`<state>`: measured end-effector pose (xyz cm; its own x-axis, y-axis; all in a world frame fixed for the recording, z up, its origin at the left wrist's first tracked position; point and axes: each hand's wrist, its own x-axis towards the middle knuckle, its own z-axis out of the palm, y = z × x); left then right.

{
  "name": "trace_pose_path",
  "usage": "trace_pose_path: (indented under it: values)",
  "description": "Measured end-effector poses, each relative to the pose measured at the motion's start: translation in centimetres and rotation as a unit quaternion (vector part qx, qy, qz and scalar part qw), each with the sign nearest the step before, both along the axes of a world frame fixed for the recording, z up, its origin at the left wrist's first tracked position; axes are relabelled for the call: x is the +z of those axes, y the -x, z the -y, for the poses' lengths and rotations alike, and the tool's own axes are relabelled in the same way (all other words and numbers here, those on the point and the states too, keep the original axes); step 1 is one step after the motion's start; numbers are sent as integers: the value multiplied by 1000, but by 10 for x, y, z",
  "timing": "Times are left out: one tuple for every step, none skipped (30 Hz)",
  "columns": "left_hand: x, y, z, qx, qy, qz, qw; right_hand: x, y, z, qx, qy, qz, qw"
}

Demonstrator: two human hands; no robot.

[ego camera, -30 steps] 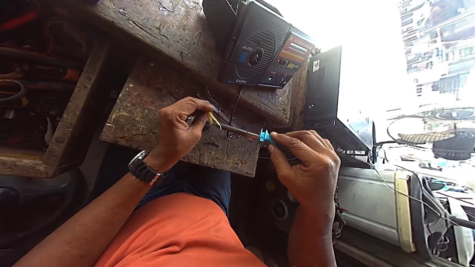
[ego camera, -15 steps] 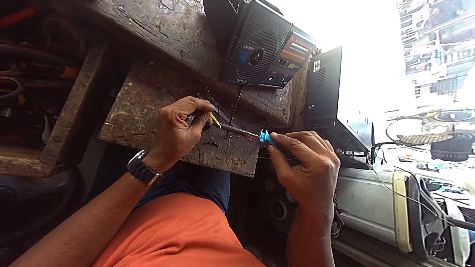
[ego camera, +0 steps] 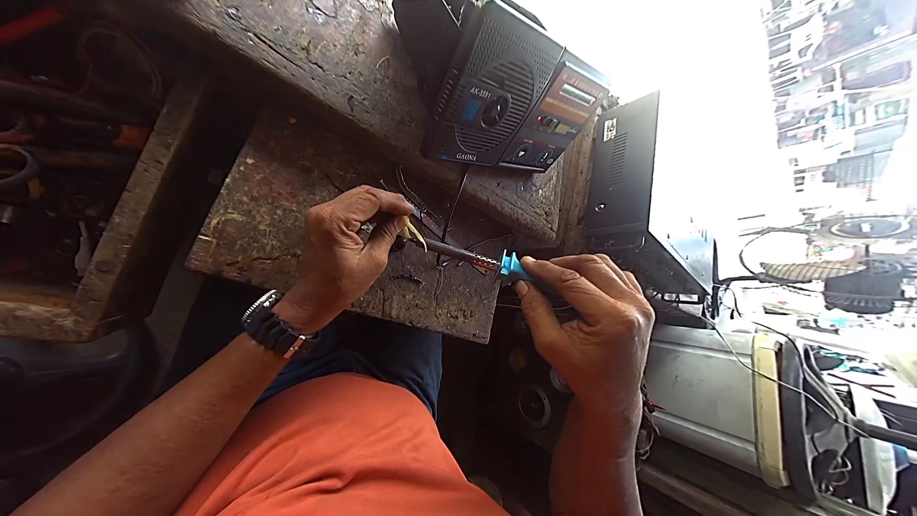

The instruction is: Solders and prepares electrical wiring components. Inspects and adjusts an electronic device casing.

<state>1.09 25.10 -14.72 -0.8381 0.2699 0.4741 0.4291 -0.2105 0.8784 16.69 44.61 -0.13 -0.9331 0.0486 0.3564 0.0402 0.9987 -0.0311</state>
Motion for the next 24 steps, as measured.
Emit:
trace_pose_path:
  values:
    - [0,0,0,0,1,0,1000,0,0,0,0,-1,0,1000]
    - [0,0,0,-1,1,-1,1000,0,0,0,1,-1,-1,1000]
    - [0,0,0,-1,3,-2,1000,0,0,0,2,-1,-1,1000]
    - [1,0,1,-1,4,-1,1000,0,0,-1,1,-1,-2,1000]
    - [1,0,1,-1,4,-1,1000,0,0,0,1,-1,-2,1000]
    - [1,0,1,-1,4,-1,1000,0,0,0,0,0,-1,1000]
    - [1,0,1,-1,4,-2,1000,0,0,0,0,1,-1,1000]
    - [0,0,1,-1,4,-3,1000,0,0,0,1,3,-1,1000]
    - [0,0,1,-1,4,-3,1000,0,0,0,1,4,0,1000]
    - [0,0,0,0,3,-2,1000,0,0,0,0,3,2,1000]
    - [0,0,0,0,0,-1,1000,0,0,0,0,3,3,1000]
    - [0,0,0,1,-1,0,1000,0,-1,0,0,3,3,1000]
    - [1,0,0,2,0,0,1000,0,-1,0,-1,1,3,1000]
    - [1,0,0,3,1,0,1000,0,-1,0,-1,1,3,1000]
    - [1,0,0,3,2,0,1000,0,-1,-1,-1,1,2,1000]
    - [1,0,0,3,3,-1,1000,-1,-1,-1,-2,0,2,1000]
    - [0,0,0,2,2,-1,1000,-1,0,-1,-3,-1,0,1000]
    - [0,0,0,1,2,-1,1000,-1,0,-1,-3,-1,-1,1000]
    - [0,0,0,1,2,-1,1000,-1,0,-1,-2,0,-2,1000]
    - [0,0,0,2,1,-2,1000,-2,0,-1,0,0,-3,1000]
    - [0,0,0,3,2,-3,1000,-2,1,0,1,0,-3,1000]
    - [1,0,1,2,6,-4,1000,-1,1,0,1,0,-3,1000]
    - [1,-1,2,0,11,-5,1000,-1,1,1,-1,-1,-1,1000]
    - [2,-2,3,-2,17,-4,1000,-1,0,1,-2,-2,0,1000]
